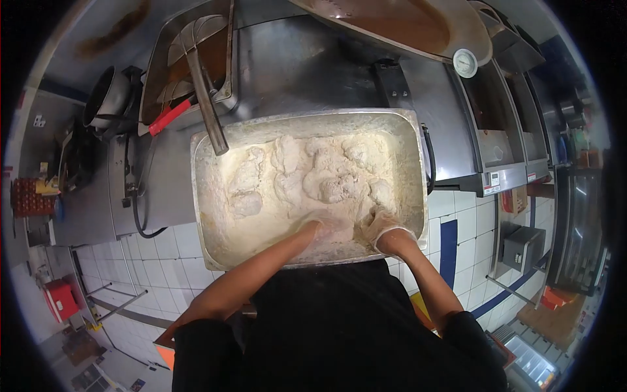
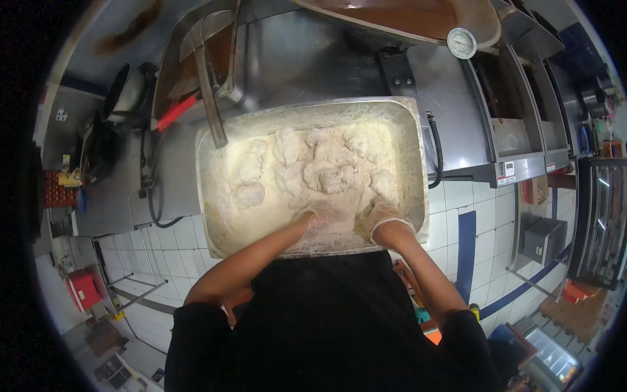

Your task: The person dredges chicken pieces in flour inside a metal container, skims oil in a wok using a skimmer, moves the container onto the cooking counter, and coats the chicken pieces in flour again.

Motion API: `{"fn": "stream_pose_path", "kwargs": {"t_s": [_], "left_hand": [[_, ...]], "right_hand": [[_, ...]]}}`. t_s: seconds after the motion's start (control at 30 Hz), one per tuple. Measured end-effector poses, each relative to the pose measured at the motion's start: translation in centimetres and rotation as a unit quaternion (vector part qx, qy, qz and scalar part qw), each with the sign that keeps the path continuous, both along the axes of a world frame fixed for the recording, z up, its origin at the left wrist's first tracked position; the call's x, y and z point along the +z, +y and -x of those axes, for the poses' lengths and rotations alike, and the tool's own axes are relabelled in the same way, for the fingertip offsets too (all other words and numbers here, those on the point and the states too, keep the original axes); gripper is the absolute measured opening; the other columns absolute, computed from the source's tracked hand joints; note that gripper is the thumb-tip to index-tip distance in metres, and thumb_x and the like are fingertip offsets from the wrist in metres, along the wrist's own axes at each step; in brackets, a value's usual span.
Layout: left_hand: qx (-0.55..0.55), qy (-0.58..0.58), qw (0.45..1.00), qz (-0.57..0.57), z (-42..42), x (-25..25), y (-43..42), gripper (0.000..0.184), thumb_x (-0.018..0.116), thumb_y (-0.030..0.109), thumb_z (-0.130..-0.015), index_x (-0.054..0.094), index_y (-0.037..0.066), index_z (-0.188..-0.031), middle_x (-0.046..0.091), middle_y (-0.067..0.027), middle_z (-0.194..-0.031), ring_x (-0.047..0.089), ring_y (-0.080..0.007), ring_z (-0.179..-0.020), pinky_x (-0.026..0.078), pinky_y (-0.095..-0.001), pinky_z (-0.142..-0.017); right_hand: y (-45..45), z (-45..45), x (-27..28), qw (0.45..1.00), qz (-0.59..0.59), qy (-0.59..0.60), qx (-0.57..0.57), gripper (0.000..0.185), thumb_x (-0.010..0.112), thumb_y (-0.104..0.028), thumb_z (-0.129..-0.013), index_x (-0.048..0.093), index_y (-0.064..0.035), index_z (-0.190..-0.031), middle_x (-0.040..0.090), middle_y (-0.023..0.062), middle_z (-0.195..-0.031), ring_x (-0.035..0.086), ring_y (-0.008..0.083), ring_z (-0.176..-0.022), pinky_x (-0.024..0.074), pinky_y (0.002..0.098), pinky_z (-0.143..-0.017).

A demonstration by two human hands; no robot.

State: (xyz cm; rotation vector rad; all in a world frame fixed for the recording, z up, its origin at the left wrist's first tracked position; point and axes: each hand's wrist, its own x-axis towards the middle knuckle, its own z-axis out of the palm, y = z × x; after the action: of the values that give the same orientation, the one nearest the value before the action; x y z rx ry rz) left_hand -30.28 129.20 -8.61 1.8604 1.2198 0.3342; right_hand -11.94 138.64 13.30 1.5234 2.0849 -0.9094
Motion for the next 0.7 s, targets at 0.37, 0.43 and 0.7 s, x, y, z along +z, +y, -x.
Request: {"fn": "stream_pose_path", "kwargs": {"t_s": [0.37,0.43,0.7], "left_hand": [[0.351,-0.362,0.82,0.272,1.3,16.5,3.6,0.047,0.053,0.027,-0.092,0.052,-0.006,-0.126,0.059,-0.0159,-0.125,0.056,-0.0289,-0.114,0.043,-0.0368,-0.099],[0.29,-0.117,0.945,0.094,1.1,19.6,4.6,0.05,0.051,0.028,-0.093,0.049,-0.006,-0.13,0.055,-0.0178,-0.13,0.052,-0.0306,-0.119,0.04,-0.0384,-0.102],[0.212,0.239,0.947,0.012,-1.9,18.4,7.4,0.055,0.049,0.029,-0.091,0.042,-0.004,-0.135,0.044,-0.0246,-0.138,0.034,-0.0359,-0.135,0.027,-0.0455,-0.112]], "right_hand": [[1.2,-1.8,3.0,0.983,0.015,0.138,-0.119,0.037,0.049,-0.034,-0.094,0.063,-0.0021,-0.106,0.064,0.0262,-0.101,0.061,0.0404,-0.098,0.0481,0.0438,-0.086],[1.3,-1.1,3.8,0.987,-0.013,0.123,-0.102,0.037,0.049,-0.034,-0.094,0.063,-0.0029,-0.107,0.065,0.026,-0.1,0.061,0.0402,-0.099,0.0481,0.0441,-0.086],[2.0,-1.1,0.3,0.986,-0.146,0.081,-0.024,0.027,0.05,-0.026,-0.095,0.064,-0.0046,-0.102,0.066,0.0207,-0.097,0.063,0.0391,-0.094,0.0492,0.0442,-0.082]]}}
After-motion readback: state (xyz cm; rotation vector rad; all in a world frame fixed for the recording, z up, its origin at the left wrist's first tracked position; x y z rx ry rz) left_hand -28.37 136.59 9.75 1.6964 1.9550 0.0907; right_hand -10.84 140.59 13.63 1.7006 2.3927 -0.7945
